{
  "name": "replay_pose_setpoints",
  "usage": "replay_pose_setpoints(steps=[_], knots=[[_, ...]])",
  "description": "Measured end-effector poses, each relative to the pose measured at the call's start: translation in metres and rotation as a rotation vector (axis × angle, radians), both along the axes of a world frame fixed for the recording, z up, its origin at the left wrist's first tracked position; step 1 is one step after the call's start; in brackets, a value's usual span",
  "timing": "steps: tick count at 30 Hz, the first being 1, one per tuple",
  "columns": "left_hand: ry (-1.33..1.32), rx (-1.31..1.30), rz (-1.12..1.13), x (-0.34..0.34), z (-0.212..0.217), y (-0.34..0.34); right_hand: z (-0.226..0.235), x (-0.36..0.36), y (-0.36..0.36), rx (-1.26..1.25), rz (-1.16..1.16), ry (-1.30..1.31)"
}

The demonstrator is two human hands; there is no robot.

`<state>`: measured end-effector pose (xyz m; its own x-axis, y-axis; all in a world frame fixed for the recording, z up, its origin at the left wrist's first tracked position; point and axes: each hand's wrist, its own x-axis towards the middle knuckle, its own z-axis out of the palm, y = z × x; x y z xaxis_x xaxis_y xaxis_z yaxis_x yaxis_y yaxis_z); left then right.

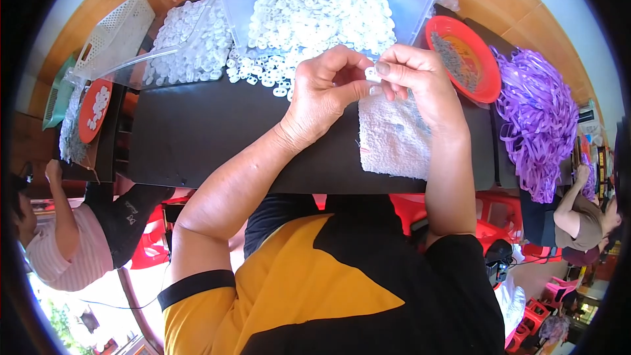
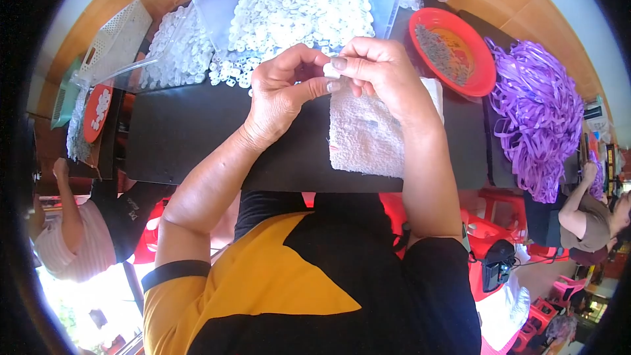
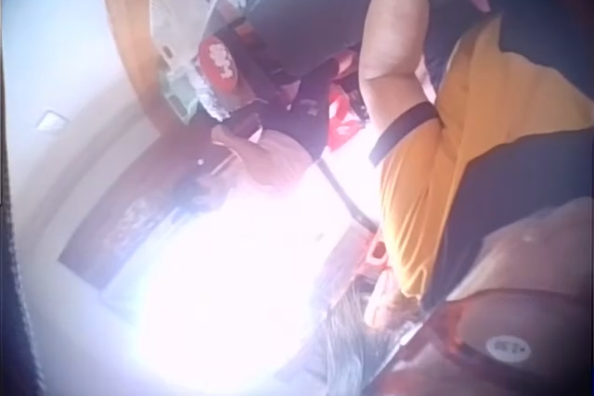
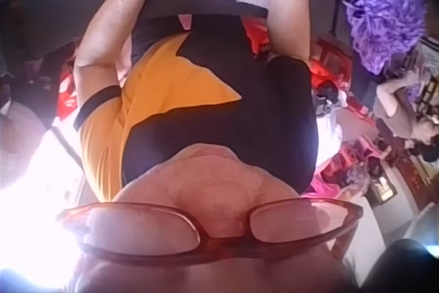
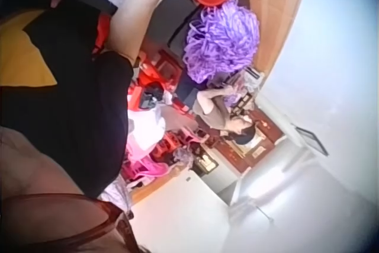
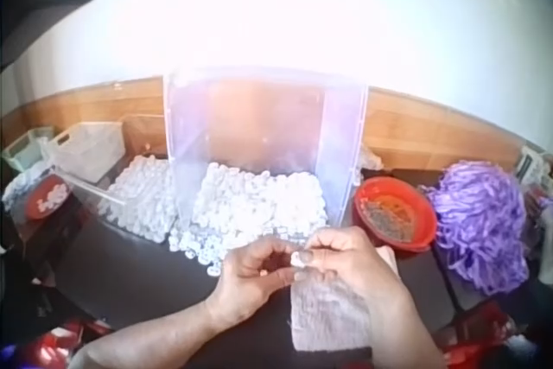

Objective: Picking small white plastic components from a storage bin and placing them onto a cloth for inspection or sorting.

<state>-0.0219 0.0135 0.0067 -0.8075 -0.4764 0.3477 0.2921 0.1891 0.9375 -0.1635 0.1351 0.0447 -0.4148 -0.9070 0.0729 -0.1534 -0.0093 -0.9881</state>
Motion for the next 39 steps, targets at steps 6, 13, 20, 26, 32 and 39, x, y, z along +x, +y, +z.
replay_pose_setpoints(steps=[6, 13, 20, 26, 32, 39], knots=[[0.001, -0.091, 0.065, 0.0, -0.003, -0.001, 0.005, 0.003, 0.001, 0.028, 0.012, -0.028], [0.074, -0.17, 0.102, 0.002, -0.002, 0.0, 0.0, 0.006, -0.002, 0.031, 0.019, -0.01], [0.081, -0.095, 0.234, 0.005, 0.013, -0.003, -0.007, 0.009, -0.008, -0.022, -0.09, -0.011], [0.349, -0.106, 0.666, 0.051, 0.082, -0.021, -0.012, -0.002, -0.011, -0.04, -0.214, 0.062], [0.189, -0.312, 0.947, 0.095, 0.104, -0.13, -0.034, -0.005, -0.011, -0.014, -0.196, 0.565], [0.117, -0.97, 1.059, 0.098, 0.074, -0.093, -0.028, 0.003, -0.002, 0.304, -0.079, 1.052]])
